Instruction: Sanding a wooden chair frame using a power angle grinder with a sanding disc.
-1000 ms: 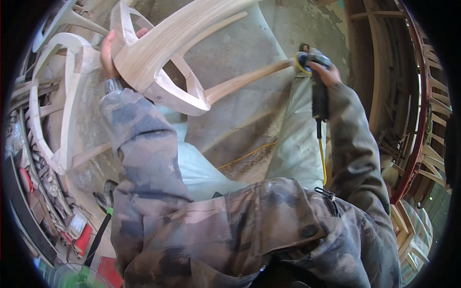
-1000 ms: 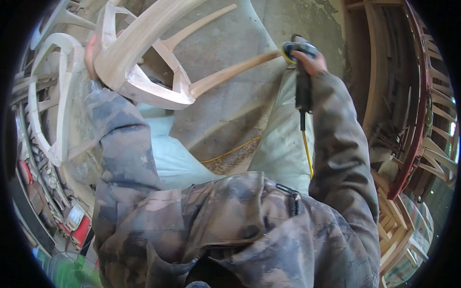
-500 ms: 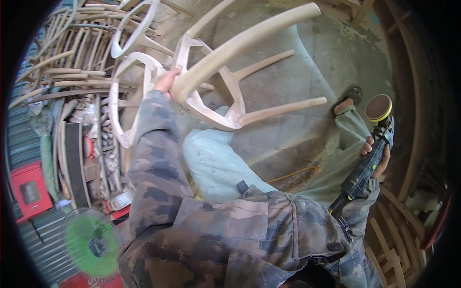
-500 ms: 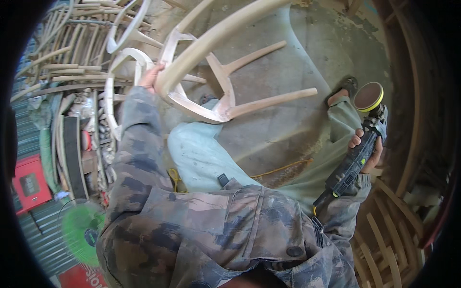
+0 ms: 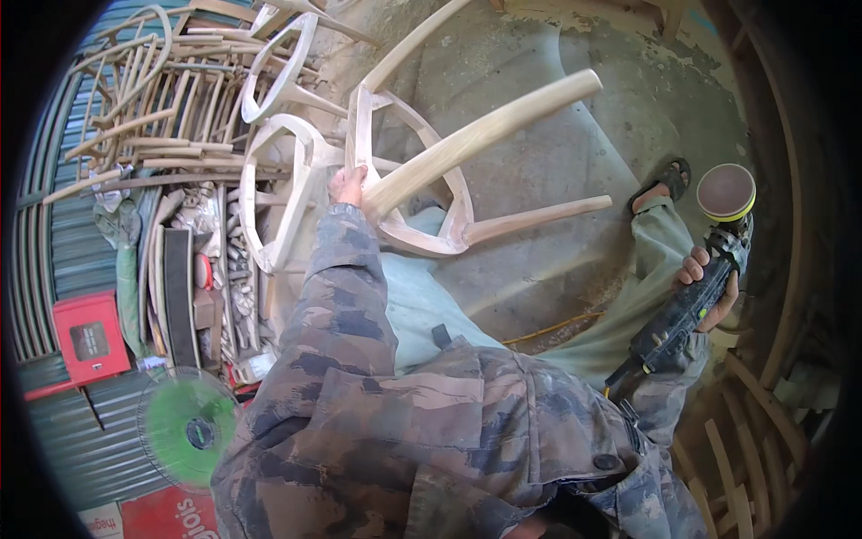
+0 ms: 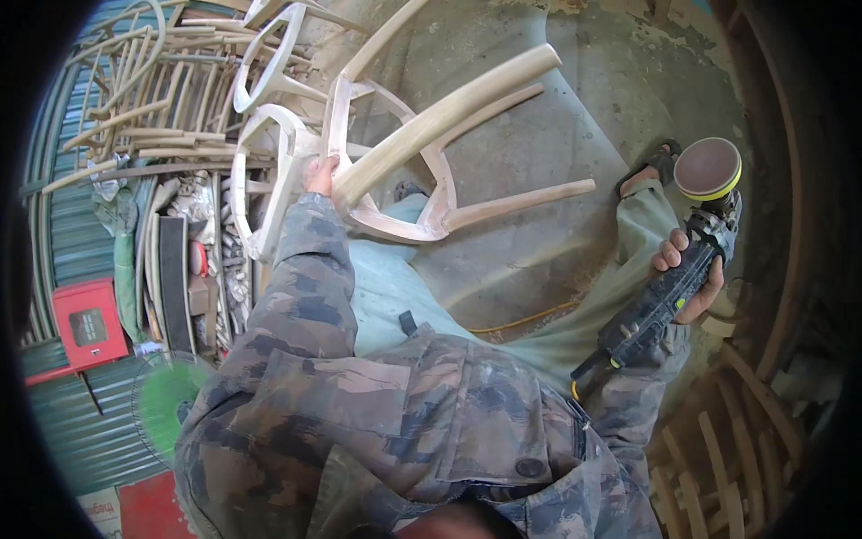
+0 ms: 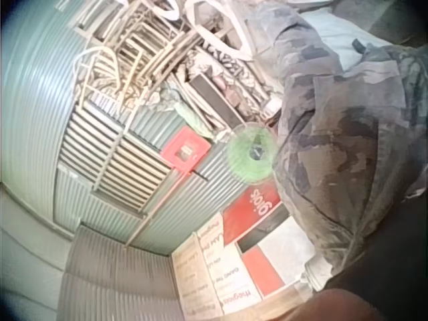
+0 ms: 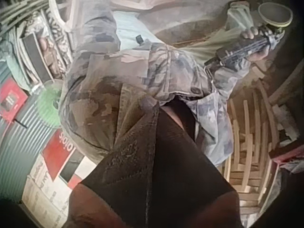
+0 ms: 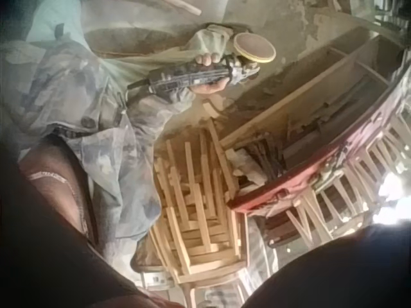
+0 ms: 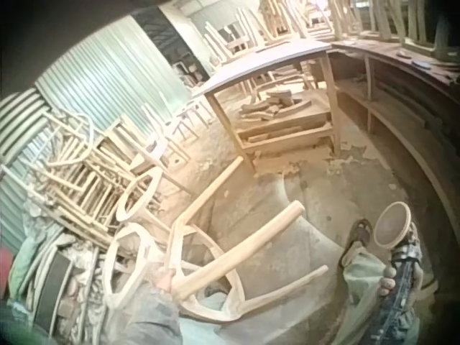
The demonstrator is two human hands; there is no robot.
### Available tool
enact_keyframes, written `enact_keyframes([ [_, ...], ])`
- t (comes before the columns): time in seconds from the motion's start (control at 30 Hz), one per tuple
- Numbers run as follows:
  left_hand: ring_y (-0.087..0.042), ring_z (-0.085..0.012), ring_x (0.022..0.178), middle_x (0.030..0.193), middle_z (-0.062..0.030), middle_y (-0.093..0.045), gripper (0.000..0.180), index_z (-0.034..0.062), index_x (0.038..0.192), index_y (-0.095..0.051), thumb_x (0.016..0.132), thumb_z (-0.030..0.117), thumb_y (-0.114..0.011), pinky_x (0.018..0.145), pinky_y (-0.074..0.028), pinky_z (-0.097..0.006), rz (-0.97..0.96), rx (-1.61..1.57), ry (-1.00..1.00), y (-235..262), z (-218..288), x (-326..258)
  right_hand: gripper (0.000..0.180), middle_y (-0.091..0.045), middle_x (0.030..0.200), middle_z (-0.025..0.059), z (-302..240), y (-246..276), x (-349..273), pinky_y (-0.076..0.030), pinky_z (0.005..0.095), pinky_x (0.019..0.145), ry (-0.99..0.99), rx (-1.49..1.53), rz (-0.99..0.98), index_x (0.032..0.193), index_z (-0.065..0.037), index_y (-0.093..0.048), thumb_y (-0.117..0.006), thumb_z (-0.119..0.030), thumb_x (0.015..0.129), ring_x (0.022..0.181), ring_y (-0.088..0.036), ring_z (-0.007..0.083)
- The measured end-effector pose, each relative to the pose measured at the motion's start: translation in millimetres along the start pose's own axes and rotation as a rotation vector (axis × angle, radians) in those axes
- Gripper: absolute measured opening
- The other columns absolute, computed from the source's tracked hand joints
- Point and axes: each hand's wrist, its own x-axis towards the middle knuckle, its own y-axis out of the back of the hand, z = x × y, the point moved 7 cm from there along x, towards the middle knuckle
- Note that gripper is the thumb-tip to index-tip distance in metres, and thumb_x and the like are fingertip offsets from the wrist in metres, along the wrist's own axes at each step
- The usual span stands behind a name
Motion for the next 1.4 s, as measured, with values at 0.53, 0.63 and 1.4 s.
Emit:
enact_keyframes([
  [0.53, -0.056, -0.0375, 0.110, 0.118, -0.0182, -0.058, 0.065, 0.0020, 0.127, -0.052, 0.076, 0.034, -0.076, 0.093, -0.045, -0.045, -0.184, 0.436, -1.109, -71.0, 79.8, -287.9, 0.074, -0.048, 0.098, 0.0051, -20.7, -19.8, -31.4, -0.048, 0.0317, 0.077, 0.232, 0.083, -0.016, 0.137, 0.002, -0.033, -0.072, -0.026, 0.082, 0.083, -0.053, 0.0148],
  [0.63, -0.059, -0.0374, 0.101, 0.110, -0.0196, -0.059, 0.062, 0.0021, 0.116, -0.058, 0.073, 0.041, -0.079, 0.086, -0.048, -0.047, -0.645, 0.411, -0.877, -109.3, 59.7, -307.2, 0.071, -0.048, 0.098, 0.0049, -22.3, -16.9, -26.3, -0.048, 0.0310, 0.078, 0.191, 0.088, -0.021, 0.135, 0.002, -0.034, -0.072, -0.026, 0.082, 0.083, -0.053, 0.0149],
  [1.4, -0.064, -0.0261, 0.075, 0.090, -0.0162, -0.064, 0.037, -0.0013, 0.107, -0.055, 0.081, 0.021, -0.069, 0.067, -0.056, -0.038, -0.515, -0.536, 0.425, -105.4, 4.9, -35.0, 0.062, -0.045, 0.099, 0.0071, -27.7, -10.4, -30.5, -0.047, 0.0318, 0.079, 0.210, 0.192, 0.013, 0.130, 0.004, -0.035, -0.069, -0.022, 0.085, 0.085, -0.051, 0.0161],
])
